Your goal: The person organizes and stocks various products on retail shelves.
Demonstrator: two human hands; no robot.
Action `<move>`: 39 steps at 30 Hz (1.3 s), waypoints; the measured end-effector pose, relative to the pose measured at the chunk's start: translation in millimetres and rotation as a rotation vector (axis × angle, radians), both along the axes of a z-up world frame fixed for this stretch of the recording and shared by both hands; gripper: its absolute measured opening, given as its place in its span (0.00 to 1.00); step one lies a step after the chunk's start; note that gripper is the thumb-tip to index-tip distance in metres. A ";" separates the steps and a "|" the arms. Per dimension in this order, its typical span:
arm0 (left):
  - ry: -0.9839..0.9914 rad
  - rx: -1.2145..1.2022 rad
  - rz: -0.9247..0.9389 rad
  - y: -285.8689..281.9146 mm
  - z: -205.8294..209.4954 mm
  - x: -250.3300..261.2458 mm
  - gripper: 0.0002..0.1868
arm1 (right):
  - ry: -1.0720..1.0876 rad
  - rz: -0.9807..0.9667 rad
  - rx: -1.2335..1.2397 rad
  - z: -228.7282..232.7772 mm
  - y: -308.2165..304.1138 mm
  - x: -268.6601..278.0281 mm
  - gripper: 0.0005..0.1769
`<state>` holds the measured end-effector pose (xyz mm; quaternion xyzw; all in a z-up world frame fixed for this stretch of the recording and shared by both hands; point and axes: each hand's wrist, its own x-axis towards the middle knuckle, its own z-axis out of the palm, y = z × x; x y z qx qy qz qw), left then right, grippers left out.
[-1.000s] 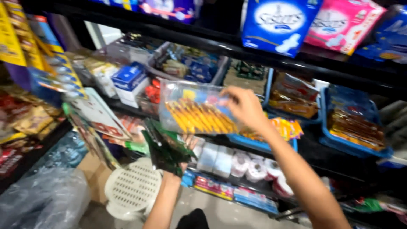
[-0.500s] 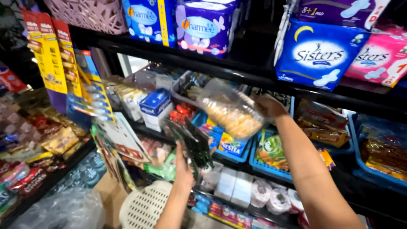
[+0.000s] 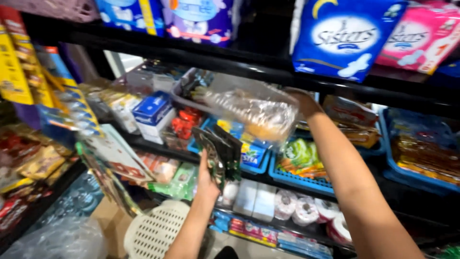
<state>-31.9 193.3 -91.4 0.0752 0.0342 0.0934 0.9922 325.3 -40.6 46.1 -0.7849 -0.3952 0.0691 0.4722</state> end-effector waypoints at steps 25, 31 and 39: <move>0.173 0.286 -0.210 -96.1 -38.8 -20.0 0.20 | -0.238 -0.558 -0.371 58.7 -448.1 -315.2 0.08; 0.168 0.282 -0.367 -177.3 -15.0 -16.0 0.19 | -0.750 -0.779 -0.251 -12.3 -419.9 -333.6 0.07; 0.210 0.239 -0.393 -183.6 -30.2 -18.9 0.20 | -0.755 -0.687 -0.264 -37.7 -400.9 -333.3 0.07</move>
